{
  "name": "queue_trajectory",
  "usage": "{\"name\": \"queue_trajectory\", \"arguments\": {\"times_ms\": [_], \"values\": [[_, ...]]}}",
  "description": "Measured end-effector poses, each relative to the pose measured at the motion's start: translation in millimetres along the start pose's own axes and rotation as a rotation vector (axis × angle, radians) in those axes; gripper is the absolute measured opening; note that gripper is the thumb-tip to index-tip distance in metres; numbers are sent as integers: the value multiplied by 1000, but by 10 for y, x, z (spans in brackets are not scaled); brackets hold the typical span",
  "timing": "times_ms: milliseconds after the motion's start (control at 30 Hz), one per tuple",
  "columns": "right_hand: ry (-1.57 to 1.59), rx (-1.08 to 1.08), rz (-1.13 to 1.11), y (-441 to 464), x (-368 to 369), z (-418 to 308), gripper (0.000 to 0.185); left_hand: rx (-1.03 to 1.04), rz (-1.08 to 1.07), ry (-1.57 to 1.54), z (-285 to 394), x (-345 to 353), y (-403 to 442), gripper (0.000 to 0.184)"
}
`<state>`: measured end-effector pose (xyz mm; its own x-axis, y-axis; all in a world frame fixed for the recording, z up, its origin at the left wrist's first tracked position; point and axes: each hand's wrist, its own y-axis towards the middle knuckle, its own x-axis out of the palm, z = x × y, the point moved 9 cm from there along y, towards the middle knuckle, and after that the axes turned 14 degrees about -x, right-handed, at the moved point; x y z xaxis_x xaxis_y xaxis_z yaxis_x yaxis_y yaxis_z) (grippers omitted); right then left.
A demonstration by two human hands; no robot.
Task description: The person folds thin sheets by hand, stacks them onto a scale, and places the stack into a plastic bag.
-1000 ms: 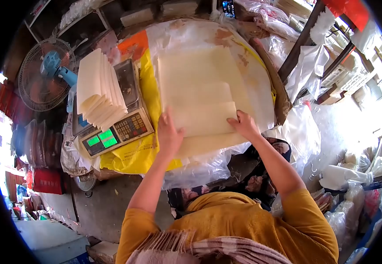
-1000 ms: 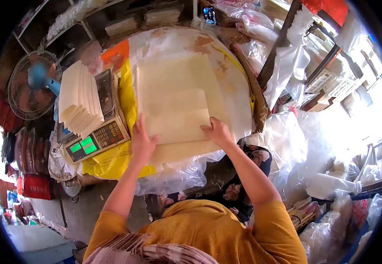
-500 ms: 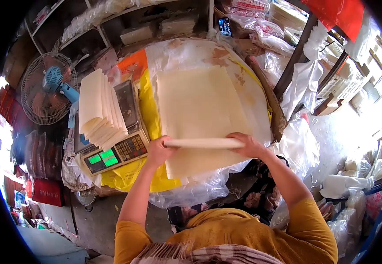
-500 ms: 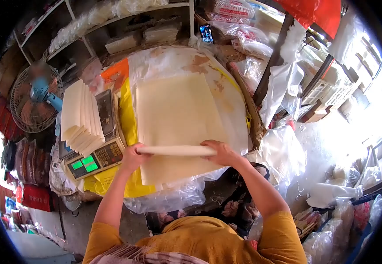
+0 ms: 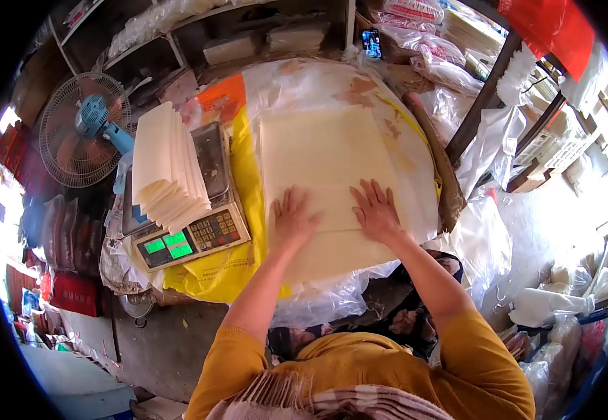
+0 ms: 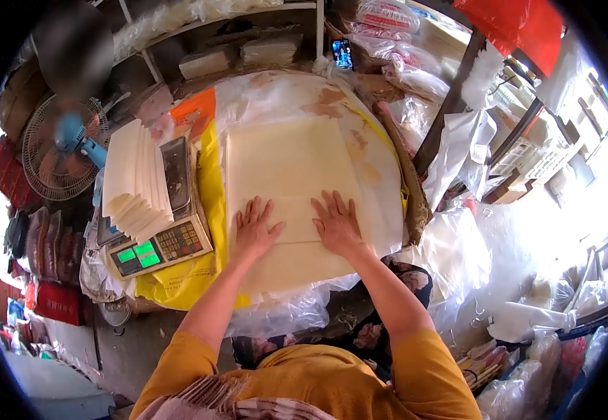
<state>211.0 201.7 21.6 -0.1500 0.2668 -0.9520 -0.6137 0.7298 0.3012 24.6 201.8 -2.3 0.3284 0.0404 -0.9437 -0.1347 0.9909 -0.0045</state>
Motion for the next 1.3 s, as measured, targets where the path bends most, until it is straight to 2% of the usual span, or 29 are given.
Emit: {"name": "queue_trajectory", "arguments": {"times_ms": [33,133,167,200,267,300,400,433,467,533,600,667,733,767,833,900,1000,1133,1200,1233,1300], "values": [[31,36,-42,10,28,26,53,-11,-36,-18,5,8,9,73],[159,185,-195,-18,-16,-60,54,-186,334,-508,-144,-318,-277,79],[224,242,-258,-52,-48,-206,56,-265,299,-893,-226,-303,-400,82],[290,294,-322,-139,-39,-343,58,-343,138,-1017,-202,-196,-482,81],[403,14,-101,-270,-199,-887,58,-517,-166,-1252,-232,43,-696,80],[378,-3,-72,-337,-237,-1002,59,-370,-128,-1372,-293,50,-678,82],[477,-49,-21,-467,-18,-860,56,-87,158,-1093,-616,-926,-534,88],[511,-76,-25,-453,-39,-815,54,49,241,-1073,-667,-1573,-492,94],[540,-94,-28,-439,-110,-790,52,122,297,-1272,-707,-2184,-516,94],[538,-123,-41,-414,-190,-804,50,27,435,-1211,-991,-3130,-467,84],[486,-165,-43,-444,-184,-821,49,30,481,-1181,-1540,-3619,-142,86],[484,-176,-25,-444,-200,-831,48,-156,275,-1279,-1991,-3650,105,86],[489,-184,-20,-456,-198,-826,47,-331,75,-1205,-2586,-3329,476,86],[491,-187,-21,-448,-187,-812,47,-417,105,-898,-2795,-3167,569,80],[494,-182,-11,-457,-189,-803,44,-196,520,93,-2566,-3042,581,70],[526,-197,2,-395,-235,-831,37,-185,570,125,-2304,-2577,503,51],[614,-261,-12,-328,-226,-1009,26,-295,556,292,-1934,-2419,277,47],[572,-464,-1,-179,-351,-1458,16,-334,516,351,-1996,-2456,350,48],[514,-562,-48,-130,-394,-1668,13,-303,574,368,-1868,-2603,251,49],[418,-588,-2,-121,-380,-1730,8,-288,601,376,-1776,-2645,167,50],[225,-593,6,-91,-253,-1845,8,-20,880,72,-1317,-2700,-371,53]]}}
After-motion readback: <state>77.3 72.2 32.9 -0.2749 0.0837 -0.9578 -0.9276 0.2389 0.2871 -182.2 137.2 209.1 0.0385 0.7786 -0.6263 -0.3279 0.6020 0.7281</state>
